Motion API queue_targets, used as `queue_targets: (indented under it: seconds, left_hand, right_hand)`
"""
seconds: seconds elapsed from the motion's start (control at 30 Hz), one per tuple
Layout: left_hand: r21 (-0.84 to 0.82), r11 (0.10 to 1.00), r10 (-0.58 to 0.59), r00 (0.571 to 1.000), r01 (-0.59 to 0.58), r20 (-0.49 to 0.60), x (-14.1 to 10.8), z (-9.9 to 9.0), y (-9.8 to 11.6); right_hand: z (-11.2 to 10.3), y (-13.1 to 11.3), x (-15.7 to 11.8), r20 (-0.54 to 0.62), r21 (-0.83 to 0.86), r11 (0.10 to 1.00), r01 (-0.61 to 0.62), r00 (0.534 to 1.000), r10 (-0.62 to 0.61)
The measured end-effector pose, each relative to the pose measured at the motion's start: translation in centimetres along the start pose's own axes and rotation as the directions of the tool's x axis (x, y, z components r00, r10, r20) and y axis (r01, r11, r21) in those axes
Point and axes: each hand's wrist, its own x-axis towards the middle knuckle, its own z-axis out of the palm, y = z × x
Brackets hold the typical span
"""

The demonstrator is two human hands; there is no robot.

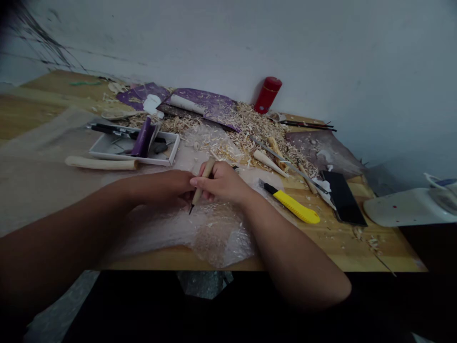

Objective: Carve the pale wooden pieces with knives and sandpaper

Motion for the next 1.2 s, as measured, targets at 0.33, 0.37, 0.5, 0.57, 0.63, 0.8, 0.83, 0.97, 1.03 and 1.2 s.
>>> queue_targets:
  seconds: [0.33, 0.37, 0.5, 0.57, 0.63, 0.8, 0.83, 0.97, 1.03, 1.2]
  left_hand:
    - [-0.035, 0.999, -0.026, 0.999, 0.028, 0.042, -0.2, -0.4, 0.5]
    - [-0.033, 0.999, -0.013, 0.999, 0.014, 0.04, -0.2, -0.4, 0.5]
    - [0.044, 0.999, -0.007, 1.0, 0.006, 0.024, 0.0, -0.1, 0.4]
    - [0.13, 0.991, -0.013, 1.0, 0.014, -0.004, 0.1, 0.2, 0.5]
    - [0.187, 0.982, -0.021, 1.0, 0.023, -0.015, 0.3, 0.5, 0.5]
    - [0.254, 0.967, -0.037, 0.999, 0.039, -0.014, 0.6, 0.8, 1.2]
    - [0.267, 0.963, -0.039, 0.999, 0.042, -0.017, 0.6, 0.8, 1.3]
    - [0.279, 0.96, -0.027, 0.999, 0.035, -0.034, 0.6, 0.8, 1.3]
    - [0.25, 0.968, -0.017, 0.999, 0.025, -0.035, 0.6, 0.9, 0.9]
    - [0.186, 0.982, -0.021, 0.999, 0.027, -0.034, 0.6, 1.2, 0.0]
  right_hand:
    - [0.2, 0.1, 0.0, 0.058, -0.031, 1.0, -0.002, 0.998, 0.004]
    - [0.0, 0.1, 0.1, -0.003, 0.015, 1.0, 0.003, 1.0, -0.002]
    - [-1.6, 0.0, 0.3, -0.402, 0.272, 0.945, 0.183, 0.914, -0.062]
    - [-2.4, -0.3, 0.5, -0.538, 0.346, 0.89, 0.295, 0.84, -0.07]
    - [-3.1, -0.6, 0.6, -0.626, 0.382, 0.844, 0.377, 0.777, -0.064]
    - [-3.8, -1.0, 0.7, -0.747, 0.382, 0.798, 0.466, 0.664, -0.03]
    - [-4.0, -1.0, 0.7, -0.768, 0.372, 0.797, 0.476, 0.64, -0.024]
    - [-5.4, -0.8, 0.5, -0.84, 0.287, 0.803, 0.522, 0.541, -0.051]
    - [-6.1, -0.5, 0.5, -0.853, 0.206, 0.829, 0.52, 0.51, -0.108]
    - [-6.0, 0.4, 0.9, -0.841, 0.041, 0.888, 0.458, 0.496, -0.217]
